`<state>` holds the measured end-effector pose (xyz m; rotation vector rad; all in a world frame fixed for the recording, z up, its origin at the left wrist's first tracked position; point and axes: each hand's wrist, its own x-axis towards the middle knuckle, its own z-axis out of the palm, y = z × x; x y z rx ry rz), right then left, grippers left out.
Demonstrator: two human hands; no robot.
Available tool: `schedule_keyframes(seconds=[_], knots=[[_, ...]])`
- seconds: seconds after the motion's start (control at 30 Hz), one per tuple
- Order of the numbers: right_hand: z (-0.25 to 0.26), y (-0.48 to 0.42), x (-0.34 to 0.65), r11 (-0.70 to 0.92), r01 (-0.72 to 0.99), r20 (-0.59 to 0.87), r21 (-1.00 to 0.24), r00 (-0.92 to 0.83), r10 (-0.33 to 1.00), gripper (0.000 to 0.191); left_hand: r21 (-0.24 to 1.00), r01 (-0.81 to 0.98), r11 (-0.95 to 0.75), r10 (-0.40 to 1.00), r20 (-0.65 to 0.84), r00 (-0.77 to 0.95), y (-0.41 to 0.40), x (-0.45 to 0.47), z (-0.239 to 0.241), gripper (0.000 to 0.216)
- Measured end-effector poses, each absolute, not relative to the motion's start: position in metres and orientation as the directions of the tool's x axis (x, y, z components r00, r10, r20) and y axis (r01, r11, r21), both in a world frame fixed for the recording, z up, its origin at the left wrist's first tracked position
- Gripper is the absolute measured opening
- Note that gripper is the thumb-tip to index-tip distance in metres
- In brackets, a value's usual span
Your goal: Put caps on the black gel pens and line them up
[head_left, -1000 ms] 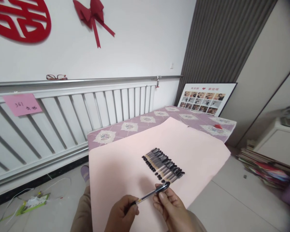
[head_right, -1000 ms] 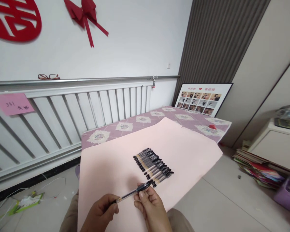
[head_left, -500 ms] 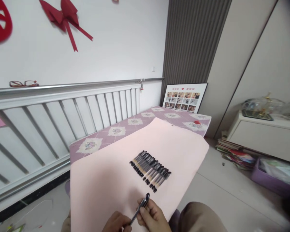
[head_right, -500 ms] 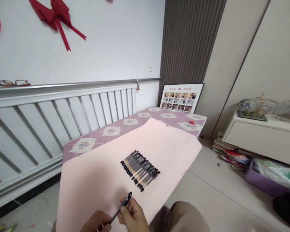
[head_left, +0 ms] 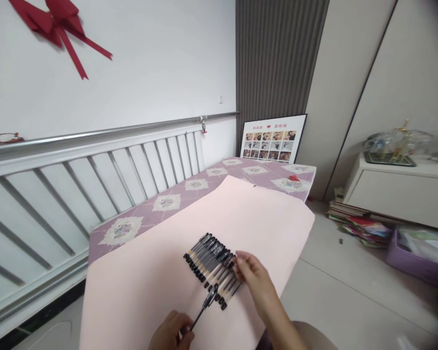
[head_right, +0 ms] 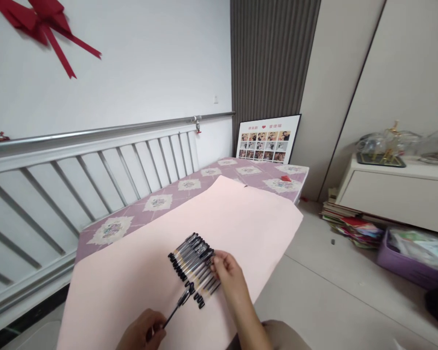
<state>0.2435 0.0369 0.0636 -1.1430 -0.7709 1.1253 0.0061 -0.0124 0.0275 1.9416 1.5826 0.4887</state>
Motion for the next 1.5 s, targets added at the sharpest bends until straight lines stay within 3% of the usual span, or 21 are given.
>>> schedule_keyframes(seconds=[0.23,0.43,0.6,0.73,0.9,1.03,1.37,1.5], knots=[[0.030,0.082,0.309,0.087,-0.118,0.011,-0.989,0.530,0.848,0.029,0.603,0.767,-0.220,0.964,0.015,0.264,0.033,0.068,0.035,0.016],[0.005,0.085,0.318,0.051,-0.041,0.027,-0.998,0.451,0.892,0.027,0.733,0.666,-0.136,0.990,0.073,0.122,0.050,0.083,0.025,0.011],[0.010,0.092,0.324,0.005,0.034,0.018,-0.999,0.389,0.921,0.027,0.744,0.656,-0.132,0.990,0.130,0.051,0.055,0.088,0.008,0.014],[0.010,0.094,0.324,-0.002,0.050,0.017,-0.999,0.375,0.927,0.028,0.648,0.734,-0.206,0.968,0.242,0.059,0.059,0.096,-0.007,0.015],[0.007,0.096,0.318,0.023,0.074,0.046,-0.997,0.328,0.944,0.027,0.430,0.852,-0.300,0.924,0.352,0.148,0.063,0.101,-0.011,0.015],[0.004,0.098,0.313,0.027,0.138,0.067,-0.990,0.296,0.953,0.025,0.289,0.899,-0.329,0.907,0.363,0.215,0.064,0.102,-0.010,0.014],[0.004,0.100,0.308,0.037,0.316,0.117,-0.948,0.236,0.965,0.026,0.303,0.893,-0.333,0.893,0.406,0.195,0.058,0.107,-0.004,0.016],[0.001,0.102,0.300,0.050,0.377,0.136,-0.925,0.204,0.969,0.029,0.165,0.879,-0.447,0.795,0.525,0.305,0.046,0.124,-0.009,0.033]])
